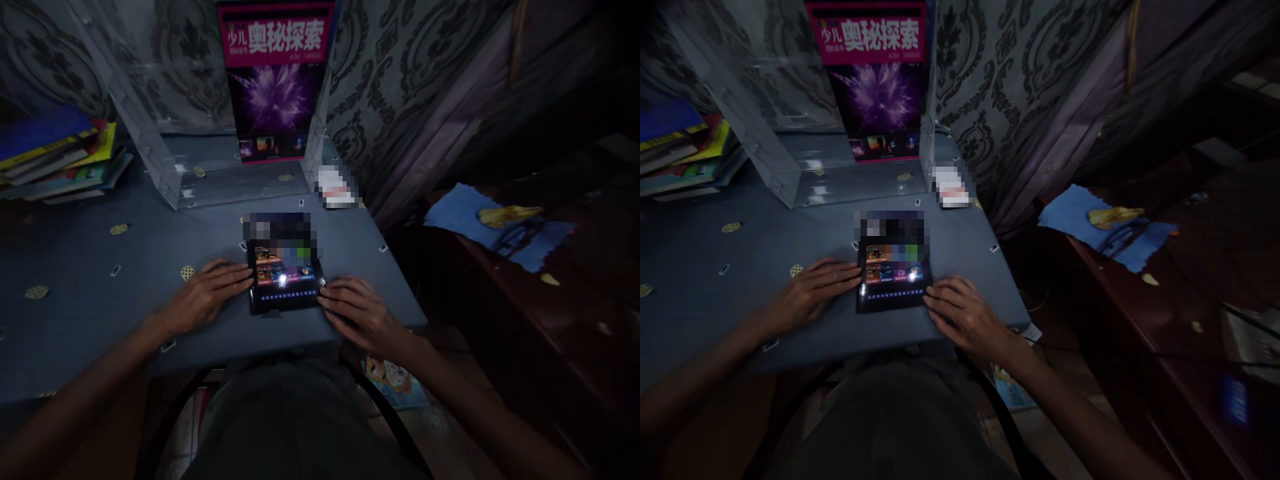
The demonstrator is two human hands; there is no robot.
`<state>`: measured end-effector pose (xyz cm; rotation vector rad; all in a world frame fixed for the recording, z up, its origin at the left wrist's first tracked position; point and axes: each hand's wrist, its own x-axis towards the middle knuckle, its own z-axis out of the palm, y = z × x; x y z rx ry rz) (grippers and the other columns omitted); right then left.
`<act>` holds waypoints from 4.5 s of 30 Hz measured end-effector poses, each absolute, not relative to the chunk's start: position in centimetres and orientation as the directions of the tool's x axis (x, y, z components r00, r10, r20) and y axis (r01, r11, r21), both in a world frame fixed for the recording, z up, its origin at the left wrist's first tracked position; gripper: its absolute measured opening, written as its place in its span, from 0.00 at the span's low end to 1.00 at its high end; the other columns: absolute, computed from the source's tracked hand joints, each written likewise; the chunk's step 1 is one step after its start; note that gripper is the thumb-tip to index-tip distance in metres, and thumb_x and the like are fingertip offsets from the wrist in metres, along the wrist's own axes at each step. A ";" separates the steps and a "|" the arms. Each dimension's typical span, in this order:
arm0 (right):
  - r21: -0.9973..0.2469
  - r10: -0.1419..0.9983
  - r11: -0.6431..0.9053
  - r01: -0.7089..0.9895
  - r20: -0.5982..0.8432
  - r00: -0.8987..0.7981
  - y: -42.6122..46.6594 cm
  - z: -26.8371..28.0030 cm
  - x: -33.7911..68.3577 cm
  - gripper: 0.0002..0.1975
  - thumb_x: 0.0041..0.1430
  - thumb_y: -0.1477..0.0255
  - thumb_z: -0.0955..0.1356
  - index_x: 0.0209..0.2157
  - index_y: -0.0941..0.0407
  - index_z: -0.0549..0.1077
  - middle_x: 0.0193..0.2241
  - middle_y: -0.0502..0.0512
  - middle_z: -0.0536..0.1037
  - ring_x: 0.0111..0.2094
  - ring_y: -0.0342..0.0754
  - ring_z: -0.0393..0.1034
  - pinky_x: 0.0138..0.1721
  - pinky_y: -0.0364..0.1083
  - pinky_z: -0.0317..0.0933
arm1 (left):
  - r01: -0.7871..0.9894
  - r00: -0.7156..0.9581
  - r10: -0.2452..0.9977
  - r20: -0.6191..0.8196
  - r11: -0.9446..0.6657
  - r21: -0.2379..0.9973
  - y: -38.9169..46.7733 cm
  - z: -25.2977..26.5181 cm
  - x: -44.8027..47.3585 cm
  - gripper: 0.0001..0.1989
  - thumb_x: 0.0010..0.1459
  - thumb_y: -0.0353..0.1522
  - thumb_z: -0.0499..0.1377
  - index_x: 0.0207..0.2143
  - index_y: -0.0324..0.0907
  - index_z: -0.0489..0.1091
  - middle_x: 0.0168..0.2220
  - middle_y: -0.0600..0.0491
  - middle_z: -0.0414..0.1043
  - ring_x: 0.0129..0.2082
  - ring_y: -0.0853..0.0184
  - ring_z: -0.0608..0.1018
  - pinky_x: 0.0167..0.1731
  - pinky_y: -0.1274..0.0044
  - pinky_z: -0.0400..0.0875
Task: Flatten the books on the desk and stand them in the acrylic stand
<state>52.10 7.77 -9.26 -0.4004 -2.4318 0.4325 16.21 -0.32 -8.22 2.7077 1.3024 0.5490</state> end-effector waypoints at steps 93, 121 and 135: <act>-0.895 0.853 0.441 0.062 0.396 -0.340 12.4 1.8 47.8 0.18 0.63 0.57 0.71 0.26 0.55 0.75 0.21 0.49 0.72 0.23 0.43 0.67 0.24 0.42 0.67 | 0.113 -0.158 0.980 0.120 -0.103 0.988 0.9 -2.1 23.2 0.27 0.64 0.51 0.57 0.59 0.48 0.68 0.50 0.48 0.79 0.51 0.53 0.80 0.51 0.62 0.77; -0.604 0.852 0.523 0.601 0.344 -0.395 22.2 -10.0 43.0 0.06 0.57 0.71 0.72 0.37 0.56 0.78 0.37 0.57 0.78 0.39 0.54 0.72 0.41 0.50 0.67 | 0.900 0.087 0.938 0.336 -0.219 0.378 10.4 -10.0 19.2 0.21 0.69 0.33 0.45 0.57 0.40 0.70 0.57 0.42 0.70 0.55 0.57 0.74 0.59 0.62 0.68; -0.270 -0.094 0.947 -0.173 0.283 -0.954 15.7 -7.7 43.0 0.27 0.63 0.49 0.68 0.53 0.54 0.76 0.52 0.60 0.76 0.53 0.58 0.69 0.54 0.58 0.65 | 0.905 0.127 0.927 0.352 -0.254 0.342 10.7 -10.3 18.7 0.20 0.67 0.29 0.47 0.55 0.38 0.71 0.54 0.46 0.72 0.54 0.61 0.75 0.58 0.66 0.68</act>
